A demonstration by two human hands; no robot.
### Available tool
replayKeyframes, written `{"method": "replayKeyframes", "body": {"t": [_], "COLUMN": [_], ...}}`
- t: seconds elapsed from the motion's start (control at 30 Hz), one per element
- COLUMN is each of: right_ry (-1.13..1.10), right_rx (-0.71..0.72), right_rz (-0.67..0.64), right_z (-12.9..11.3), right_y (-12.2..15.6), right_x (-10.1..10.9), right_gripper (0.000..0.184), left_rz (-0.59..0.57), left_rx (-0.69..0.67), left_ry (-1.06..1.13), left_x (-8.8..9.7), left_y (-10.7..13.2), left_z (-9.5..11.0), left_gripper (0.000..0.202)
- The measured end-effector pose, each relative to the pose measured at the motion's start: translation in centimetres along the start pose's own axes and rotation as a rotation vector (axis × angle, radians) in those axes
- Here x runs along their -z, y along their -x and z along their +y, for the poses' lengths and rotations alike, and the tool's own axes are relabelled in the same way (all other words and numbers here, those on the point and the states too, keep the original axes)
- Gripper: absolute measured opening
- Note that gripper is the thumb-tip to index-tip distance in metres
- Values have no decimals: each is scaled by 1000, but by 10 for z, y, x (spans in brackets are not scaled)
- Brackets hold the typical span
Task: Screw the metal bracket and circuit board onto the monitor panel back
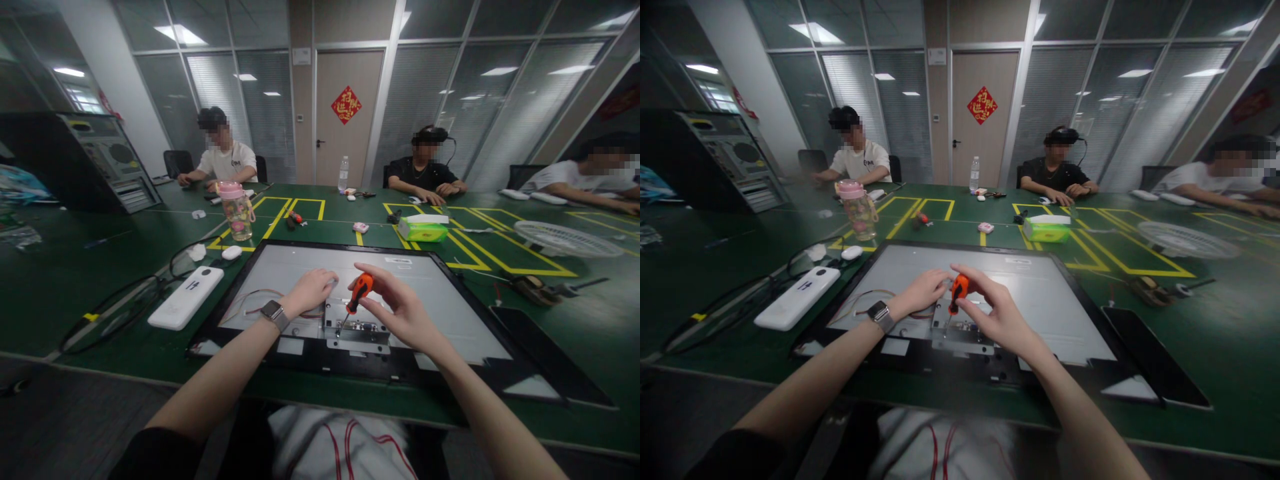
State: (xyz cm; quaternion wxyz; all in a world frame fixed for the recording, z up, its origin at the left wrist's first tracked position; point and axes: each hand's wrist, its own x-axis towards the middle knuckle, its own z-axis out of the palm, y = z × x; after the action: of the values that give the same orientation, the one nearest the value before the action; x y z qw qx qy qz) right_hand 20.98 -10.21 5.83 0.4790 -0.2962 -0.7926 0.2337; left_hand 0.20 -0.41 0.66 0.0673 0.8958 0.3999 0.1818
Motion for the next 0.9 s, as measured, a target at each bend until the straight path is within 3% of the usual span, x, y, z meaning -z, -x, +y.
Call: {"method": "replayKeyframes", "body": {"t": [0.53, 0.73, 0.9], "right_ry": [-170, 108, 217], "right_rx": [-63, 53, 98], "right_rz": [-78, 84, 75], "right_z": [-2, 3, 2], "right_y": [0, -2, -3], "right_x": [-3, -3, -2], "right_gripper": [44, 36, 44], "left_rz": [-19, -14, -19], "left_rx": [9, 16, 13], "left_ry": [-13, -19, -22], "left_x": [4, 3, 3], "left_y": [0, 0, 0], "left_z": [4, 2, 3], "left_gripper": [23, 28, 28]}}
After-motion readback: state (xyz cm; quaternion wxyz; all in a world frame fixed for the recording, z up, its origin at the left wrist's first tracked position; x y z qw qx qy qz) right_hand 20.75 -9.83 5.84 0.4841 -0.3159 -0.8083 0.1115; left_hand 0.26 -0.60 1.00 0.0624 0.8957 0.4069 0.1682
